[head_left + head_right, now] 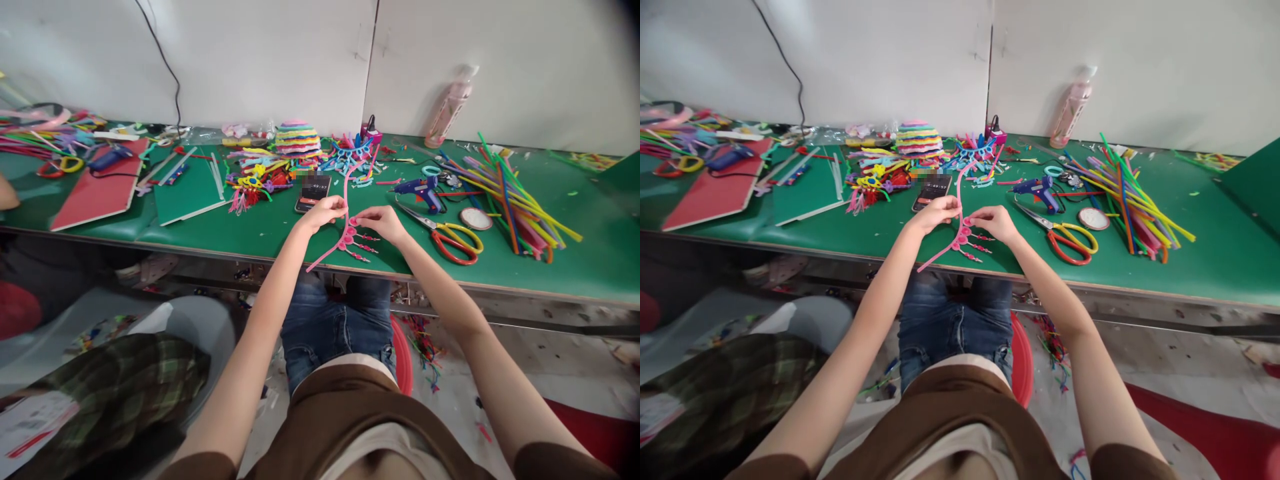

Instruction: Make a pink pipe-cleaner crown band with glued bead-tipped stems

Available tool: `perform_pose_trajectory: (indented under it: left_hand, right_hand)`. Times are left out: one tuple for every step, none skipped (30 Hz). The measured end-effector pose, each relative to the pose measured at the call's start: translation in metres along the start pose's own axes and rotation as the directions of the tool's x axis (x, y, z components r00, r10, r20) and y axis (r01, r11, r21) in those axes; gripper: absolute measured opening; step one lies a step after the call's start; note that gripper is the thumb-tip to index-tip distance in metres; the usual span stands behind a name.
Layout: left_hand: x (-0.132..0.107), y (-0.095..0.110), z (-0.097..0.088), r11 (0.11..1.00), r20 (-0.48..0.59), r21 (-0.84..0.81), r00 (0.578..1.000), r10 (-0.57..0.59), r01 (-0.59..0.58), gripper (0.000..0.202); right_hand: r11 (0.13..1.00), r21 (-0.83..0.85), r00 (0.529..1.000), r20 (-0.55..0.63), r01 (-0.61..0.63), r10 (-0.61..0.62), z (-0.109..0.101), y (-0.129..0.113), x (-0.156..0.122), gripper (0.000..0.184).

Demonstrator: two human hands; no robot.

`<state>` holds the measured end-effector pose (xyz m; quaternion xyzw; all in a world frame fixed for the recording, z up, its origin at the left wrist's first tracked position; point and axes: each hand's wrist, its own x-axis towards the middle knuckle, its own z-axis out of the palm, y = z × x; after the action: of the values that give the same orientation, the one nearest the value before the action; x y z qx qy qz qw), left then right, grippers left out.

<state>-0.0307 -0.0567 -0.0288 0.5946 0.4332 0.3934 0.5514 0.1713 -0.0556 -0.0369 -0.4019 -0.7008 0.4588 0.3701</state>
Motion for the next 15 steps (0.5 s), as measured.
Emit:
perform_pose_trajectory:
  left_hand:
    - [0.0002,0.0000,0.0002,1.000,0.001,0.000,1.000,0.003,-0.003,0.016]
    - [0.0002,0.0002,0.0005,1.000,0.000,0.000,1.000,0.005,-0.005,0.016]
    - [0.0002,0.0005,0.0008,1.000,-0.002,-0.001,1.000,0.003,-0.003,0.016]
    - [0.0001,0.0010,0.0011,1.000,-0.005,-0.003,1.000,0.000,0.000,0.016]
    - [-0.0001,0.0015,0.0014,1.000,-0.007,-0.003,1.000,-0.004,0.004,0.016]
    - [-0.0002,0.0020,0.0017,1.000,-0.008,-0.003,1.000,-0.007,0.007,0.016]
    - [-0.0003,0.0025,0.0020,1.000,-0.007,-0.001,1.000,-0.007,0.007,0.015]
    - [-0.0004,0.0028,0.0023,1.000,-0.006,0.001,1.000,-0.005,0.005,0.014]
    - [-0.0005,0.0031,0.0026,1.000,-0.005,0.003,1.000,-0.003,0.003,0.013]
    - [-0.0006,0.0033,0.0029,1.000,-0.003,0.004,1.000,-0.001,0.001,0.013]
    - [-0.0006,0.0034,0.0032,1.000,-0.001,0.005,1.000,-0.002,0.002,0.012]
    - [-0.0006,0.0035,0.0035,1.000,0.001,0.004,1.000,-0.003,0.003,0.012]
    - [-0.0006,0.0035,0.0038,1.000,0.004,0.002,1.000,-0.005,0.005,0.012]
    - [-0.0005,0.0035,0.0041,1.000,0.007,0.001,1.000,-0.007,0.007,0.013]
    - [-0.0004,0.0035,0.0043,1.000,0.010,0.000,1.000,-0.008,0.008,0.013]
  right_hand:
    - [1.000,-0.011,1.000,-0.002,0.000,0.000,0.0003,0.0008,0.0007,0.029]
    - [1.000,-0.023,1.000,-0.003,0.002,-0.002,0.0006,0.0016,0.0013,0.028]
    - [0.999,-0.035,1.000,-0.003,0.005,-0.005,0.0008,0.0021,0.0018,0.028]
    - [0.999,-0.047,1.000,-0.004,0.008,-0.008,0.0010,0.0024,0.0022,0.027]
    - [0.998,-0.057,1.000,-0.006,0.010,-0.010,0.0011,0.0024,0.0025,0.027]
    - [0.998,-0.063,1.000,-0.008,0.010,-0.011,0.0012,0.0022,0.0026,0.026]
    - [0.998,-0.066,1.000,-0.012,0.010,-0.011,0.0013,0.0018,0.0028,0.026]
    - [0.998,-0.068,1.000,-0.016,0.009,-0.010,0.0013,0.0015,0.0028,0.026]
    - [0.998,-0.069,1.000,-0.018,0.008,-0.010,0.0014,0.0012,0.0029,0.025]
    - [0.998,-0.068,1.000,-0.016,0.010,-0.011,0.0015,0.0012,0.0031,0.025]
    - [0.998,-0.067,1.000,-0.012,0.013,-0.013,0.0017,0.0013,0.0032,0.025]
    - [0.998,-0.067,1.000,-0.005,0.016,-0.017,0.0018,0.0016,0.0034,0.025]
    - [0.998,-0.067,1.000,0.002,0.021,-0.021,0.0019,0.0019,0.0036,0.024]
    - [0.997,-0.068,1.000,0.006,0.027,-0.027,0.0021,0.0023,0.0039,0.024]
    - [0.997,-0.071,0.999,0.006,0.034,-0.033,0.0022,0.0025,0.0041,0.023]
